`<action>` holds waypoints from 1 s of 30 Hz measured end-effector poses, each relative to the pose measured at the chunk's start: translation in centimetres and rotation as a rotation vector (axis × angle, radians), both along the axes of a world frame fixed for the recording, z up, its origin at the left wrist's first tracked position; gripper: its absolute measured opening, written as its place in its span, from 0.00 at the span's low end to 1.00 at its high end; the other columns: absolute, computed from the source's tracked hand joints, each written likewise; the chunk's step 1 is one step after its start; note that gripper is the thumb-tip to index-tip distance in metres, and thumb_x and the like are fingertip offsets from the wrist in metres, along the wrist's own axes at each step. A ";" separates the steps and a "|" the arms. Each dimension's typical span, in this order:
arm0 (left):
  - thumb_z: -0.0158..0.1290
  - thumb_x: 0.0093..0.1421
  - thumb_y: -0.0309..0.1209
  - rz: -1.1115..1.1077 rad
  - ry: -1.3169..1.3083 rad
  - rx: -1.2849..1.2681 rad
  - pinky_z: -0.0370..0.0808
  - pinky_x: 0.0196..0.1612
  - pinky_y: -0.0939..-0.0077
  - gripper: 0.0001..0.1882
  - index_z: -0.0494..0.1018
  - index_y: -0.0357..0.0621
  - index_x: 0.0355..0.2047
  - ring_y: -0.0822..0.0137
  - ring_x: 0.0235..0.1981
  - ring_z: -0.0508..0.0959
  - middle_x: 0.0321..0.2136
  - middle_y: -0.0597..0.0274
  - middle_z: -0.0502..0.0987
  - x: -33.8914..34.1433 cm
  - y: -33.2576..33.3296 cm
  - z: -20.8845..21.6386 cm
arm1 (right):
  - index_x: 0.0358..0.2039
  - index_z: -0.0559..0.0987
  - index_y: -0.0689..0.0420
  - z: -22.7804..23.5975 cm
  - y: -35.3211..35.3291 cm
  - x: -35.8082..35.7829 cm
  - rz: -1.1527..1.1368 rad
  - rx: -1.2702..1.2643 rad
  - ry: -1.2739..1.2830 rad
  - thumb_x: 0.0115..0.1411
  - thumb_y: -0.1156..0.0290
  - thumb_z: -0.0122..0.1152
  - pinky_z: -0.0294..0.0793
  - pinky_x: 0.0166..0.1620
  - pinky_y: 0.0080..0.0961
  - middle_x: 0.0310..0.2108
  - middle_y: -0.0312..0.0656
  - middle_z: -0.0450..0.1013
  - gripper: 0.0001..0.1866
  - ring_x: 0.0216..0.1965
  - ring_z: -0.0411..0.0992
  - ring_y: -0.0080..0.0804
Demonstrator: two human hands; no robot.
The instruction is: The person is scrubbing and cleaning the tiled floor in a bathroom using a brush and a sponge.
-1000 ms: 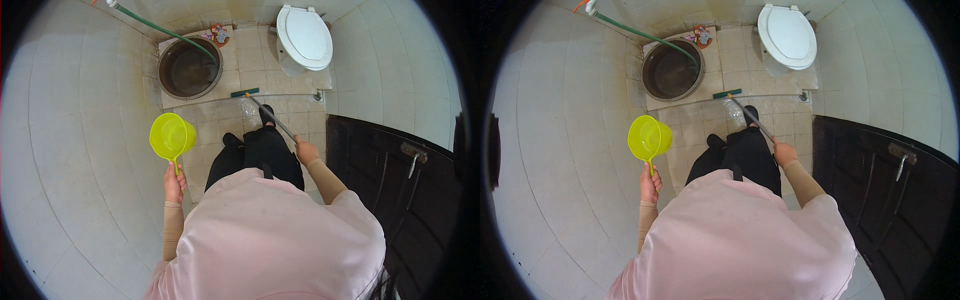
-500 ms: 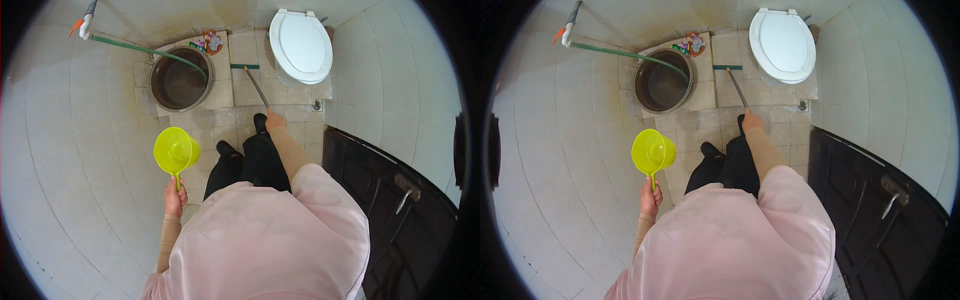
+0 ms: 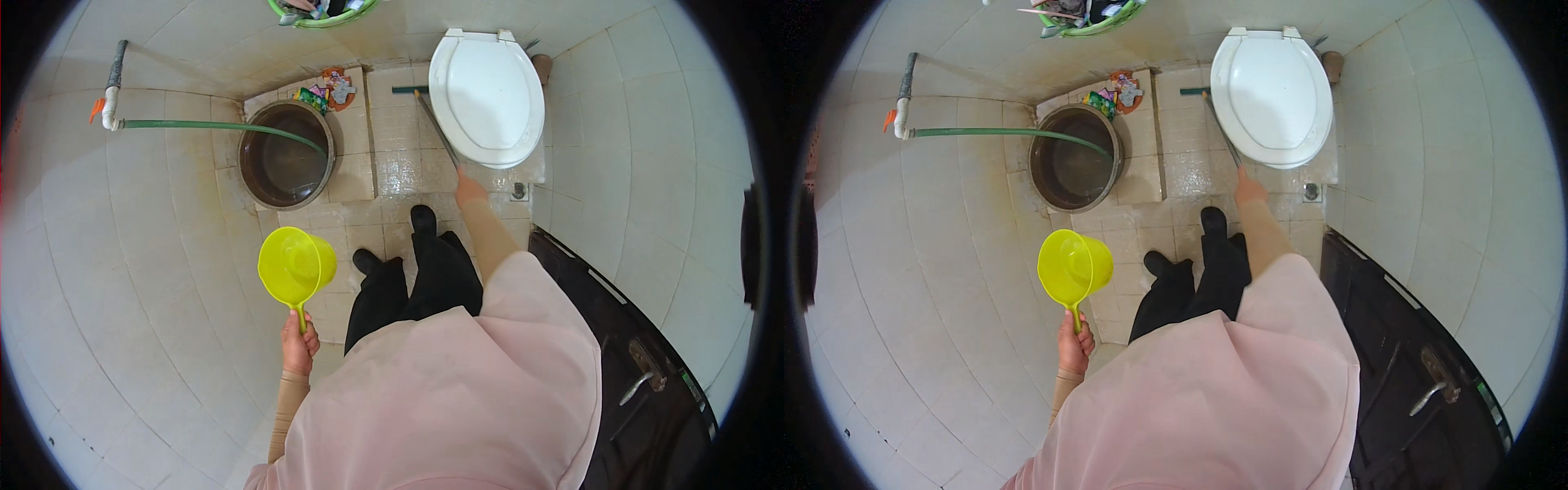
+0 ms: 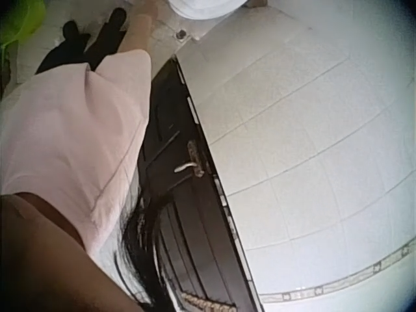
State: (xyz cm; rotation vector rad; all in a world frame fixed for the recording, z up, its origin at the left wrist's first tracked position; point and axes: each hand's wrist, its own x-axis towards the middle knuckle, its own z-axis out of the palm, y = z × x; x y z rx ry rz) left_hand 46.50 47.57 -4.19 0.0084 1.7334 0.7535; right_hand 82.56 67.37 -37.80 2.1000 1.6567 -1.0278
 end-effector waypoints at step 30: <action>0.39 0.68 0.50 -0.442 -0.018 0.111 0.48 0.12 0.84 0.20 0.66 0.47 0.35 0.81 0.10 0.50 0.13 0.75 0.54 2.4 -2.0 -0.8 | 0.61 0.64 0.39 6.9 -31.7 14.7 -0.149 -0.094 -0.180 0.62 0.73 0.45 0.76 0.40 0.42 0.34 0.48 0.77 0.26 0.36 0.77 0.47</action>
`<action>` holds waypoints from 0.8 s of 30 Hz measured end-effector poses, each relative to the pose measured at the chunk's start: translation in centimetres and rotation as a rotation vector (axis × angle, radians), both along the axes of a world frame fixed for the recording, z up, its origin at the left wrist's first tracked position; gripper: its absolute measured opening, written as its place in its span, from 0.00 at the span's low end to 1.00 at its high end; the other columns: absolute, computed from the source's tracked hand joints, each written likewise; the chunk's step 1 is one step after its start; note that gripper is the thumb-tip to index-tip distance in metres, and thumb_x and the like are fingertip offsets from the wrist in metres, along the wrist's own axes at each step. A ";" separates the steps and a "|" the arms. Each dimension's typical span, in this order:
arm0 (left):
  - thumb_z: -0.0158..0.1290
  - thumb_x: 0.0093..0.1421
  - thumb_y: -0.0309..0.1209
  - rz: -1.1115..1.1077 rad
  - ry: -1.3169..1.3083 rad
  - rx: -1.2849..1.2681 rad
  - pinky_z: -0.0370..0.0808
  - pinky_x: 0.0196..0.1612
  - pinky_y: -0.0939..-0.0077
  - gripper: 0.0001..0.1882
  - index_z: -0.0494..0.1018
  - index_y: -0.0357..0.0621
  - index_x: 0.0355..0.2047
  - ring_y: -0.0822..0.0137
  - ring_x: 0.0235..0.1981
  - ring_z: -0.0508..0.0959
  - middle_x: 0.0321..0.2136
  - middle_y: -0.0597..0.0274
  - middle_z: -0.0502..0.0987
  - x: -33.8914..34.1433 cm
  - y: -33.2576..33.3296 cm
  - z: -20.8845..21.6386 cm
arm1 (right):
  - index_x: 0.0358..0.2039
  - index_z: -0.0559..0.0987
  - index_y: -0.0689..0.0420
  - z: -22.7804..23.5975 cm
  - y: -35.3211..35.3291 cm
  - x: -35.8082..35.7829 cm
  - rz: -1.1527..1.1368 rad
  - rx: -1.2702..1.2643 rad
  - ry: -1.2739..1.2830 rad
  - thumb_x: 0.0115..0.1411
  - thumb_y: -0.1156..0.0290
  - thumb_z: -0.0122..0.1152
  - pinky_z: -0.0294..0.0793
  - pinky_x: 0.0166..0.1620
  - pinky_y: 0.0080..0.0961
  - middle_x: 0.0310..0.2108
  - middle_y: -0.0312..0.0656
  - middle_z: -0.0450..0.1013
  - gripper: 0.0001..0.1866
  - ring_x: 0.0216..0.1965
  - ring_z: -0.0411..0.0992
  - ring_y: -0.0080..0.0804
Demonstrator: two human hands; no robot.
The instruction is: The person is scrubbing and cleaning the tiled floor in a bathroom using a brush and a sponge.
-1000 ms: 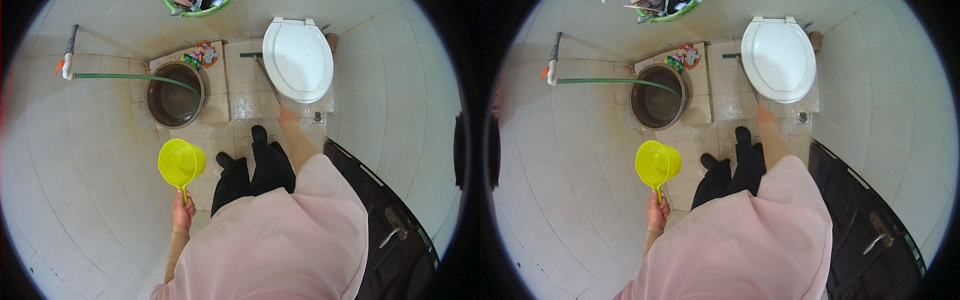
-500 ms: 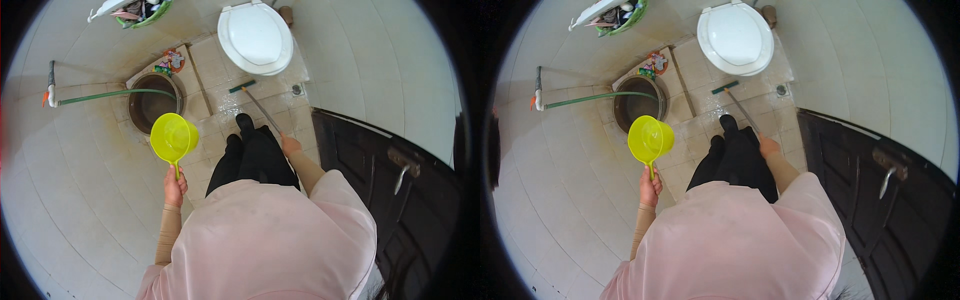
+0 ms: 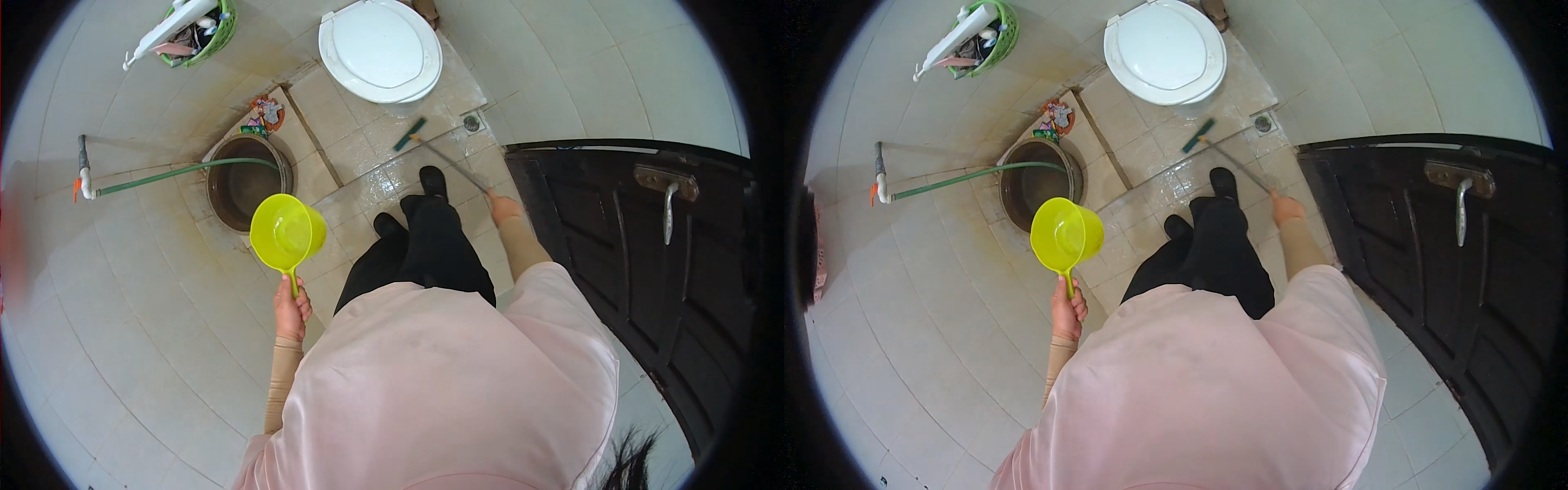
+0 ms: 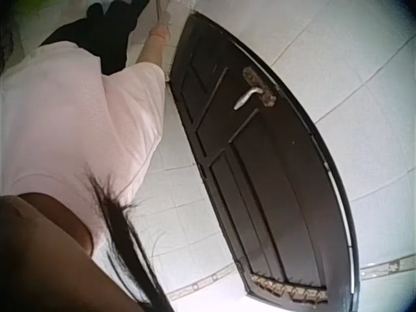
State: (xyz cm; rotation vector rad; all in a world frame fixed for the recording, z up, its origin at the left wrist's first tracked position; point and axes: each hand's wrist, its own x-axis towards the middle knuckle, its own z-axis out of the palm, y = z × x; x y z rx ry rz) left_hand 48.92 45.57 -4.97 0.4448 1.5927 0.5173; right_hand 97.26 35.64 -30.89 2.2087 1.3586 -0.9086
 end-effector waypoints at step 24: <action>0.38 0.68 0.51 -0.178 0.023 -0.019 0.45 0.12 0.83 0.21 0.66 0.47 0.33 0.81 0.10 0.48 0.12 0.76 0.51 22.9 9.8 0.0 | 0.56 0.68 0.53 -4.2 20.6 13.8 -0.464 0.291 0.102 0.63 0.69 0.40 0.73 0.45 0.44 0.40 0.53 0.76 0.21 0.43 0.75 0.50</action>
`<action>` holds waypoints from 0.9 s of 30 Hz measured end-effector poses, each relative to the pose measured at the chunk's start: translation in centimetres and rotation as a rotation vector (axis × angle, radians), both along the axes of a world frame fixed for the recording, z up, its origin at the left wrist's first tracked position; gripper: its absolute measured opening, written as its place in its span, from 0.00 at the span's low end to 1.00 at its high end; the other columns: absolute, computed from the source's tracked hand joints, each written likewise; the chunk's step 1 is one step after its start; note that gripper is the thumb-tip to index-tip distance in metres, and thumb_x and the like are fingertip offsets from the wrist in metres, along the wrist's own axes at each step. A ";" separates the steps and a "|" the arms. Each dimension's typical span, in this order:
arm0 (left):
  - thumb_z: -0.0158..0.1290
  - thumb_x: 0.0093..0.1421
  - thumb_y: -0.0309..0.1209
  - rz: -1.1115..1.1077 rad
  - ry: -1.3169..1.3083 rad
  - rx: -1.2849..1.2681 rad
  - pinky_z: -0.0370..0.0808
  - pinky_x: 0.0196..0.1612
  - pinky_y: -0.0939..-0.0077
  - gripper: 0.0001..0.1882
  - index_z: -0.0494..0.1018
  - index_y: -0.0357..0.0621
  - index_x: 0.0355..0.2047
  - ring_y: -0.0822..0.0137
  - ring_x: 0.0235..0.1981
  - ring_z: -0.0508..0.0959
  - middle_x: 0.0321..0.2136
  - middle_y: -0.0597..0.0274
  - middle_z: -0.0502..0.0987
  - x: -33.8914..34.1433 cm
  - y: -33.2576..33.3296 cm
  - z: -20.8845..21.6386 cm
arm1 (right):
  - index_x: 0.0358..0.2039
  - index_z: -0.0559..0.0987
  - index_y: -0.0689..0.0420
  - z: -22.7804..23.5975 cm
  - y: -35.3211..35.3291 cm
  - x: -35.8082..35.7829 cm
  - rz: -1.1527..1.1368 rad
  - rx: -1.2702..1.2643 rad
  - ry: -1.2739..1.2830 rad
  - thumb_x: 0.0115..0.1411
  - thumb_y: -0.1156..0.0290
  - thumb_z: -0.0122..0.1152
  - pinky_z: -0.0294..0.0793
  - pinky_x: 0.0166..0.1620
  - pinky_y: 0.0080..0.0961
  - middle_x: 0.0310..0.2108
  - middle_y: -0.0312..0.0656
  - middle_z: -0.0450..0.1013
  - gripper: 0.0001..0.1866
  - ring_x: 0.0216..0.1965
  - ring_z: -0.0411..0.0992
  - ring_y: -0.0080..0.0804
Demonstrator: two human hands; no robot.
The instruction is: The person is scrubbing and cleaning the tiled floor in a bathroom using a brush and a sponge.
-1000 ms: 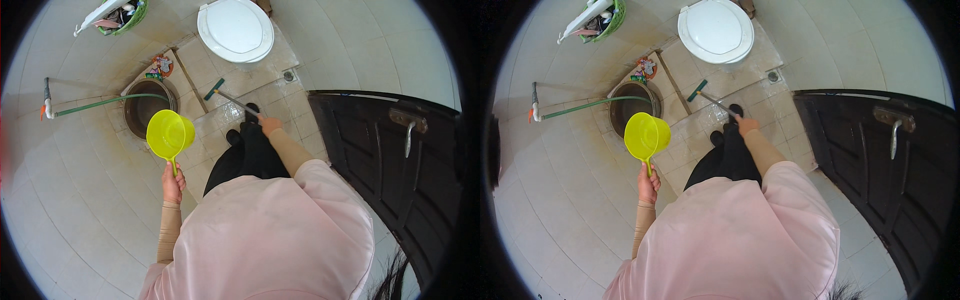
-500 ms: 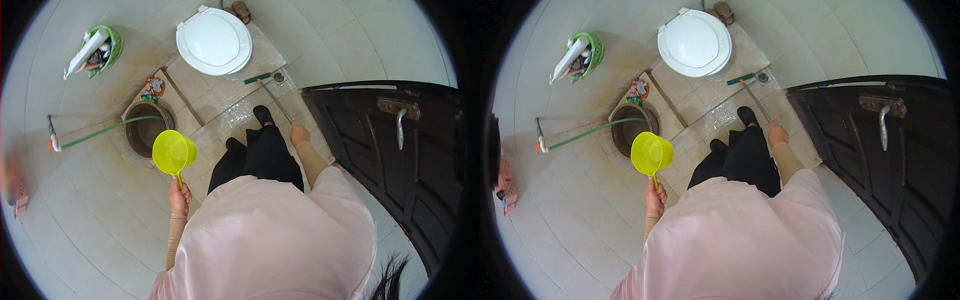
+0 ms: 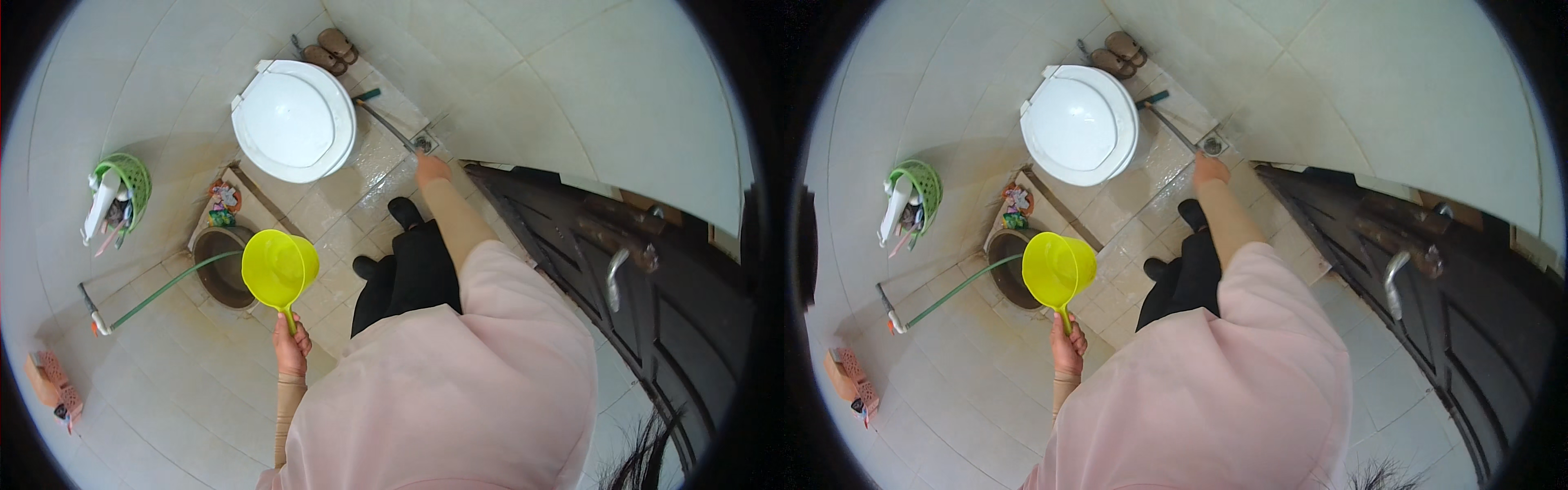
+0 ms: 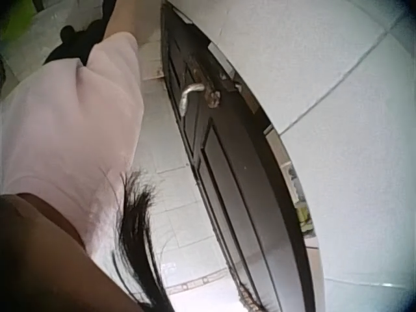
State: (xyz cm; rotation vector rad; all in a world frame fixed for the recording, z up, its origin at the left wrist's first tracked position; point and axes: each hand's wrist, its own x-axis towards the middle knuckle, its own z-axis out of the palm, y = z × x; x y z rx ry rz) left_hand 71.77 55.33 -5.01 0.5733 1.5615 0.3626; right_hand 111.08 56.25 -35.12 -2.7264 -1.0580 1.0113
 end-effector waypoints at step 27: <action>0.36 0.68 0.54 0.217 0.047 -0.025 0.46 0.12 0.84 0.23 0.65 0.47 0.34 0.81 0.10 0.48 0.12 0.76 0.52 4.5 1.7 1.0 | 0.60 0.65 0.48 -2.6 9.5 10.1 0.218 -0.035 -0.125 0.65 0.67 0.39 0.75 0.44 0.42 0.40 0.54 0.75 0.22 0.43 0.75 0.48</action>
